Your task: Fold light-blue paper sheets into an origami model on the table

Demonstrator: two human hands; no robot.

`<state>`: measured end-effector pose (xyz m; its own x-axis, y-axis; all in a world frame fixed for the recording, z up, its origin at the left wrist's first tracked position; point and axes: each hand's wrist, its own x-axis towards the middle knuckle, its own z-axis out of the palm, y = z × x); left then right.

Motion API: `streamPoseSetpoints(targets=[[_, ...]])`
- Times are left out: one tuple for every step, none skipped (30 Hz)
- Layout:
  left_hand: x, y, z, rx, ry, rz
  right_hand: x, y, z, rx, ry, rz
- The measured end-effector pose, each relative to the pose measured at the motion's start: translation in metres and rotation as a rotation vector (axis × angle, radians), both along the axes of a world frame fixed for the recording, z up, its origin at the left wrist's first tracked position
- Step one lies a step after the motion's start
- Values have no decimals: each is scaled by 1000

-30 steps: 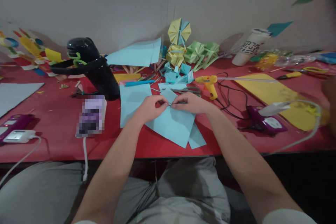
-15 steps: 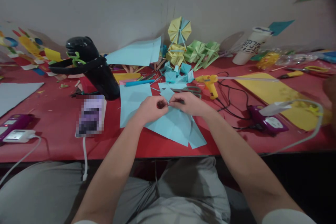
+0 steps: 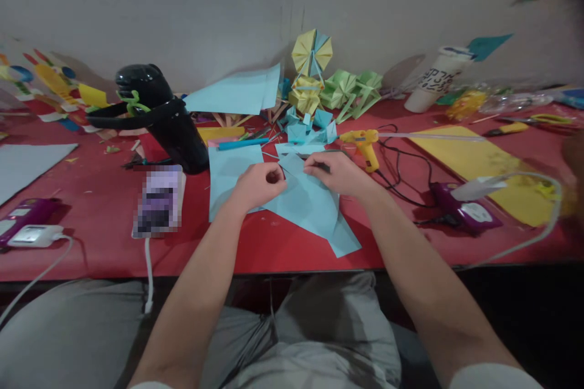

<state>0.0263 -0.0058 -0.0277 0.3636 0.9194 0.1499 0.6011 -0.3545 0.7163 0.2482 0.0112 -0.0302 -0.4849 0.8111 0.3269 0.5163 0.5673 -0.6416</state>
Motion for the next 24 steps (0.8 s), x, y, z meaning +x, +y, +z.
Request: streamPoseSetpoints(targets=[[-1, 0, 1, -11, 12, 12, 3, 1, -1, 3, 5, -16], [-3, 0, 2, -21, 25, 25, 5, 2, -1, 6, 7, -27], [-4, 0, 4, -30, 40, 40, 8, 3, 0, 9, 7, -41], [-6, 0, 5, -37, 54, 57, 10, 3, 1, 15, 7, -51], [-8, 0, 6, -44, 67, 74, 12, 3, 3, 22, 5, -61], [-10, 0, 7, -48, 81, 91, 14, 3, 5, 26, 0, -73], [-11, 0, 8, -52, 97, 109, 16, 3, 7, 30, -5, -85], [-13, 1, 9, -55, 117, 129, 18, 2, 8, 32, -11, -101], [-15, 1, 10, -59, 139, 151, 20, 2, 10, 35, -15, -120], [-17, 1, 11, -64, 164, 172, 22, 3, 10, 40, -16, -138], [-18, 1, 11, -67, 184, 191, 24, 3, 10, 46, -15, -155], [-19, 2, 11, -69, 200, 206, 26, 4, 9, 52, -12, -168], [-21, 3, 11, -69, 210, 218, 28, 5, 8, 57, -6, -177], [-22, 4, 10, -66, 215, 226, 31, 6, 8, 59, -1, -183], [-24, 5, 9, -62, 216, 234, 34, 8, 7, 62, 8, -193], [-25, 6, 8, -58, 214, 244, 37, 9, 6, 63, 17, -204], [-27, 8, 6, -54, 214, 255, 40, 10, 6, 66, 28, -216], [-29, 10, 4, -48, 211, 269, 44, 10, 7, 72, 42, -228], [-31, 12, 3, -38, 207, 283, 47, 11, 7, 81, 56, -241], [-32, 13, 2, -25, 192, 294, 49, 11, 8, 95, 74, -262], [-32, 14, 1, -12, 165, 296, 51, 11, 9, 111, 98, -289], [-32, 14, 1, -5, 125, 283, 51, 11, 9, 126, 128, -319], [-30, 14, 2, -9, 68, 259, 51, 12, 9, 137, 164, -351], [-27, 13, 3, -28, 3, 215, 49, 12, 9, 138, 205, -376]])
